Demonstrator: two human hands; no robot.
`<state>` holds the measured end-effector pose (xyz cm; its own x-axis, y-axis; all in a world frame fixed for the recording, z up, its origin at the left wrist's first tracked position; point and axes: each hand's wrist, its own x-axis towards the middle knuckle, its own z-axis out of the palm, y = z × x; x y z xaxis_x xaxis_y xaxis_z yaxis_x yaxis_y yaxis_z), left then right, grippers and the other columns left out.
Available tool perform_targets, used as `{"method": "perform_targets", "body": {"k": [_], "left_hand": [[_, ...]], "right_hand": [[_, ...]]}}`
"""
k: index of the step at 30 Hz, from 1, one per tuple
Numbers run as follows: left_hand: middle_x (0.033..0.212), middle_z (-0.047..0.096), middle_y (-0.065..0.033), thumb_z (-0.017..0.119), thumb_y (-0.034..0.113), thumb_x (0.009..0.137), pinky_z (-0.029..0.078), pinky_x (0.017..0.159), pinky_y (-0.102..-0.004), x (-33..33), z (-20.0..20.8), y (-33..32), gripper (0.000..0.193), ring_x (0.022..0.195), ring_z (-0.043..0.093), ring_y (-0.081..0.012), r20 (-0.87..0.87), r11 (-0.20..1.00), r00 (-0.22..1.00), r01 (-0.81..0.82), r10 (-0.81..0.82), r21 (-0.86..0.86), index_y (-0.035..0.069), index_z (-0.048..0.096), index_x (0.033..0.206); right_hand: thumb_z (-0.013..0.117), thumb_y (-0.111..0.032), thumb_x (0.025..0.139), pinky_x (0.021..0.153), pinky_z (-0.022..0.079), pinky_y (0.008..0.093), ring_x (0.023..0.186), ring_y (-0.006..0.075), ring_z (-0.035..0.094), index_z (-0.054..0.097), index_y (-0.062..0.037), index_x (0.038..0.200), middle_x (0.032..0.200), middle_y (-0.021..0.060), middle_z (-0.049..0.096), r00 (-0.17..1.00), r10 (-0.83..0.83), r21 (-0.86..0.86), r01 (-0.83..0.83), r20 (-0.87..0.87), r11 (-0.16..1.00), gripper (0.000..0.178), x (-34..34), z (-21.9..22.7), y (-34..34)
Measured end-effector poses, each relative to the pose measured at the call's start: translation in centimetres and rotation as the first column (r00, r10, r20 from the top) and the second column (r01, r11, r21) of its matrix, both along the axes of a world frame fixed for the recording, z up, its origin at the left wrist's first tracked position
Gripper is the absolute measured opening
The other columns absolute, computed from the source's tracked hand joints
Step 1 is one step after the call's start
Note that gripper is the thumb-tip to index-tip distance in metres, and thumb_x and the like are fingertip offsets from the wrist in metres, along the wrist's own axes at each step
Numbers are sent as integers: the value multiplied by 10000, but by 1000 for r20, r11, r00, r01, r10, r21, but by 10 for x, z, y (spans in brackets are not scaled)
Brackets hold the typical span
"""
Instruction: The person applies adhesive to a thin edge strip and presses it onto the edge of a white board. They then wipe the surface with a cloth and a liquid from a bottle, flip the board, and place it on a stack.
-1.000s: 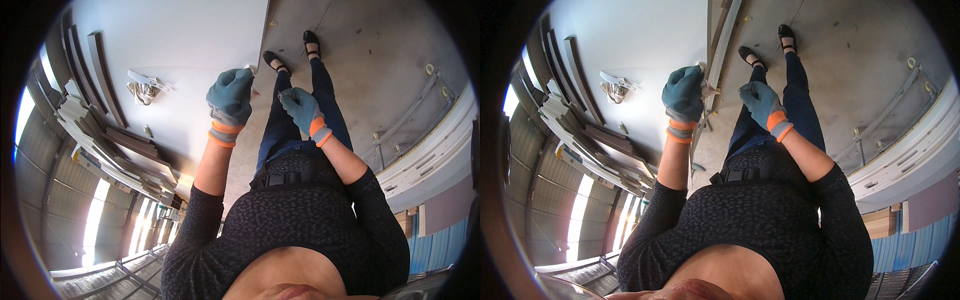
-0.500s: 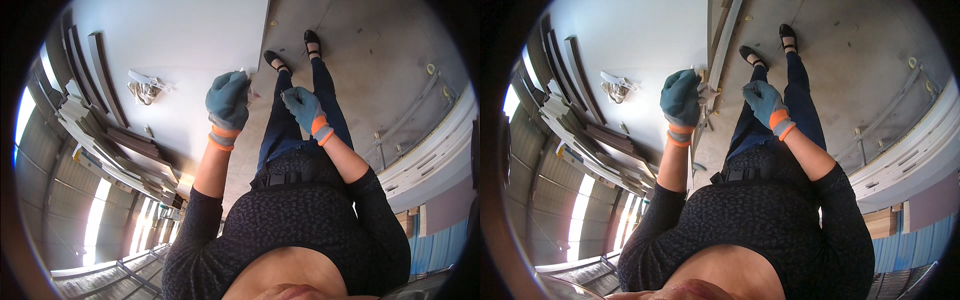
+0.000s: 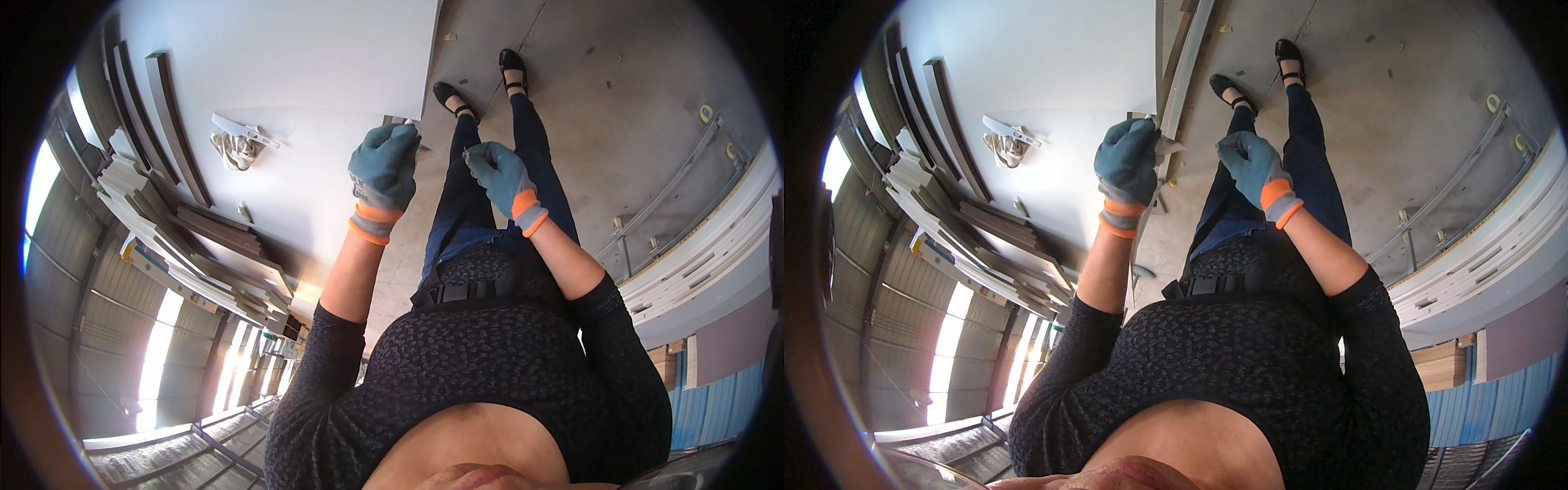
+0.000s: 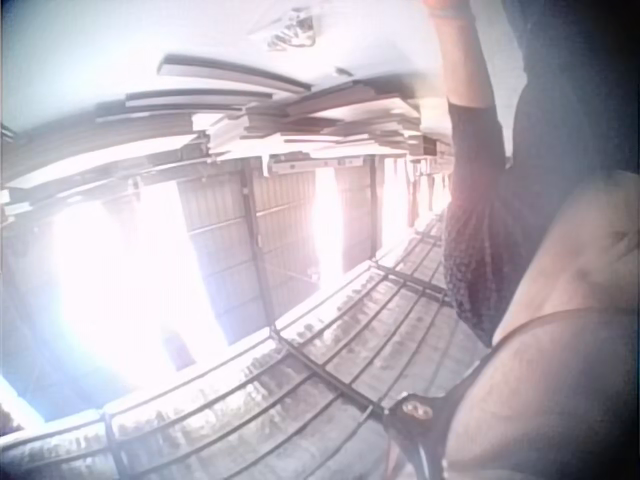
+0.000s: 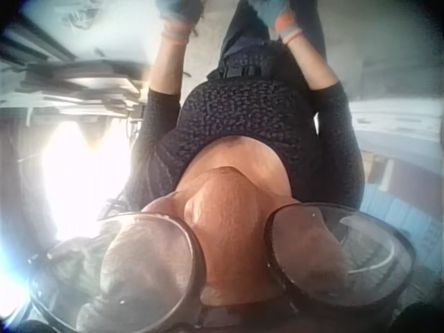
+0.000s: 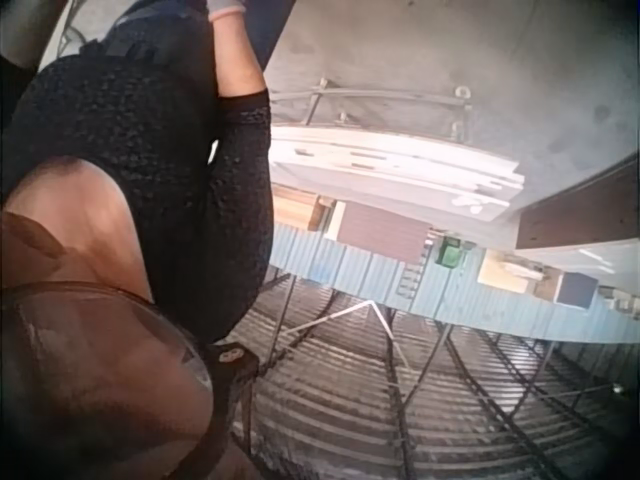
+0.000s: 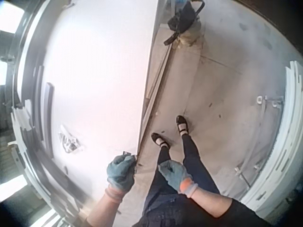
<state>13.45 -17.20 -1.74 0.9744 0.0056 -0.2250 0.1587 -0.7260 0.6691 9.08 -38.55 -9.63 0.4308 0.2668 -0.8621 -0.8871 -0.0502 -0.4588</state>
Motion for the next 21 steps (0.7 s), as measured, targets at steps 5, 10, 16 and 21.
{"method": "perform_targets", "body": {"k": [5, 10, 16, 21], "left_hand": [[1006, 753, -145, 670, -75, 812, 578, 785, -388, 9, 6, -1, 279, 913, 721, -345, 179, 999, 984, -6, 11, -32, 36, 740, 1058], [994, 749, -156, 681, -73, 822, 568, 782, -389, 20, 1, -6, 272, 897, 716, -345, 196, 998, 980, -10, 23, -63, 37, 736, 1064], [980, 742, -161, 688, -68, 810, 568, 764, -386, 22, 1, -4, 266, 884, 721, -344, 188, 998, 982, 29, -19, -51, 36, 735, 1050], [979, 741, -156, 686, -67, 806, 571, 751, -384, 21, 1, -3, 263, 865, 723, -342, 185, 998, 982, 46, -39, -32, 40, 737, 1040]], "right_hand": [[688, -180, 1007, 645, 460, 211, 742, 49, 564, 700, -34, 1073, 896, -13, 686, 998, -43, 37, 45, -54, 998, 160, 0, -3, -4], [703, -162, 995, 646, 475, 224, 713, 64, 550, 695, -16, 1056, 893, 11, 690, 991, -84, 30, 88, -106, 996, 159, 2, 0, -2], [710, -173, 991, 639, 471, 228, 709, 61, 547, 697, -18, 1050, 893, 12, 691, 992, -88, 30, 91, -91, 995, 167, -2, -5, -5], [719, -188, 985, 646, 474, 235, 708, 70, 549, 699, -16, 1055, 896, 17, 694, 996, -59, 27, 61, -68, 998, 187, -4, -6, -6]]}}
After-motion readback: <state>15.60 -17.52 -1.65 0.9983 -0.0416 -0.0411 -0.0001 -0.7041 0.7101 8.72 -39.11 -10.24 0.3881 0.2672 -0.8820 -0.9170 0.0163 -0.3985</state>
